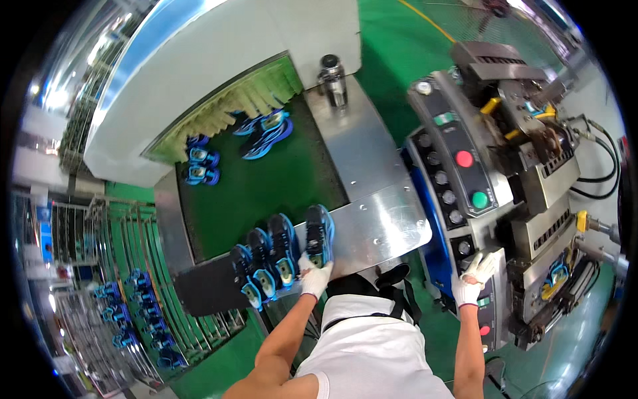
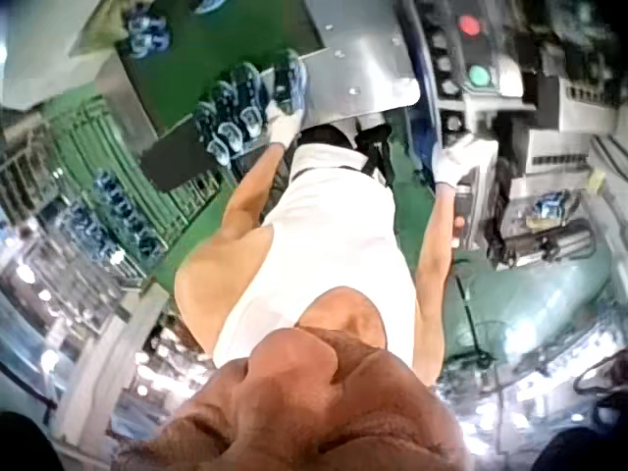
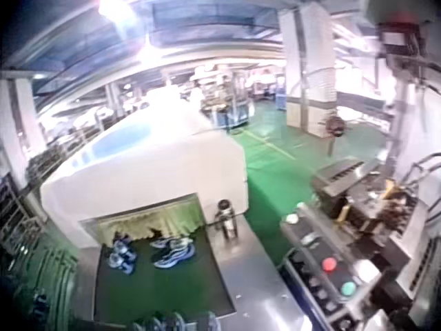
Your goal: The person takes shoes from a conveyor belt, loads them onto shoe pressing machines, removes the pressed shoes, and places them onto another conveyor belt.
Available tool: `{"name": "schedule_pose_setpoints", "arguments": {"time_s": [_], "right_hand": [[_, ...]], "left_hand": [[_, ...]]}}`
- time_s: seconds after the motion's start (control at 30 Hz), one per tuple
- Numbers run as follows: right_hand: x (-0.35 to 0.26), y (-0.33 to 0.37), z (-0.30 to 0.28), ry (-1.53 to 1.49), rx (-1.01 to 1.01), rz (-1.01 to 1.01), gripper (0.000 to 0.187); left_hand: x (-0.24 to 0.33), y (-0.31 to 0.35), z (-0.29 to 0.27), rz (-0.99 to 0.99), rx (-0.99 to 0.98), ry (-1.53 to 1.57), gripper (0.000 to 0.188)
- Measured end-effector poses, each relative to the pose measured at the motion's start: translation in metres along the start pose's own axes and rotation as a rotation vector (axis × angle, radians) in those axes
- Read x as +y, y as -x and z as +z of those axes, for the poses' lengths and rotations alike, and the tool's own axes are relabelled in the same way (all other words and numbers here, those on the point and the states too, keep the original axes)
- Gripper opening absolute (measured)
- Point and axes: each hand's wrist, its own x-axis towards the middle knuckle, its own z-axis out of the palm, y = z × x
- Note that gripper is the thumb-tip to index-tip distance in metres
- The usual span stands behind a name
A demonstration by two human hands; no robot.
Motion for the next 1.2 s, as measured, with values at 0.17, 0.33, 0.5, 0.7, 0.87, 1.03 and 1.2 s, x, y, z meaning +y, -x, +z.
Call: {"name": "schedule_pose_setpoints", "arguments": {"time_s": [0.17, 0.33, 0.5, 0.7, 0.87, 1.03, 1.2], "right_hand": [[-0.015, -0.010, 0.029, 0.080, 0.084, -0.118, 0.103], [-0.188, 0.076, -0.017, -0.549, -0.367, -0.613, 0.110], [-0.338, 0.136, 0.077, -0.351, -0.306, -0.764, 0.069], [-0.362, 0.129, 0.037, -0.675, -0.397, -0.302, 0.068], [-0.280, 0.103, 0.040, -1.093, -0.465, 0.117, 0.073], [-0.142, 0.156, 0.011, -1.287, -0.552, 0.484, 0.115], [-0.069, 0.267, 0.013, -1.626, -0.217, 0.880, 0.115]], "left_hand": [[-0.045, 0.025, -0.067, 0.379, 0.073, 0.548, 0.079], [-0.096, 0.018, -0.076, 0.283, 0.358, 0.227, 0.077], [-0.088, -0.036, -0.016, 0.209, 0.316, 0.258, 0.089], [-0.086, -0.075, -0.046, 0.074, -0.125, -0.220, 0.060], [0.023, -0.076, -0.086, 0.196, -0.373, -0.094, 0.075], [0.072, -0.017, -0.029, 0.583, -0.612, -0.294, 0.075], [0.104, 0.079, 0.000, 0.980, -0.936, -0.448, 0.073]]}}
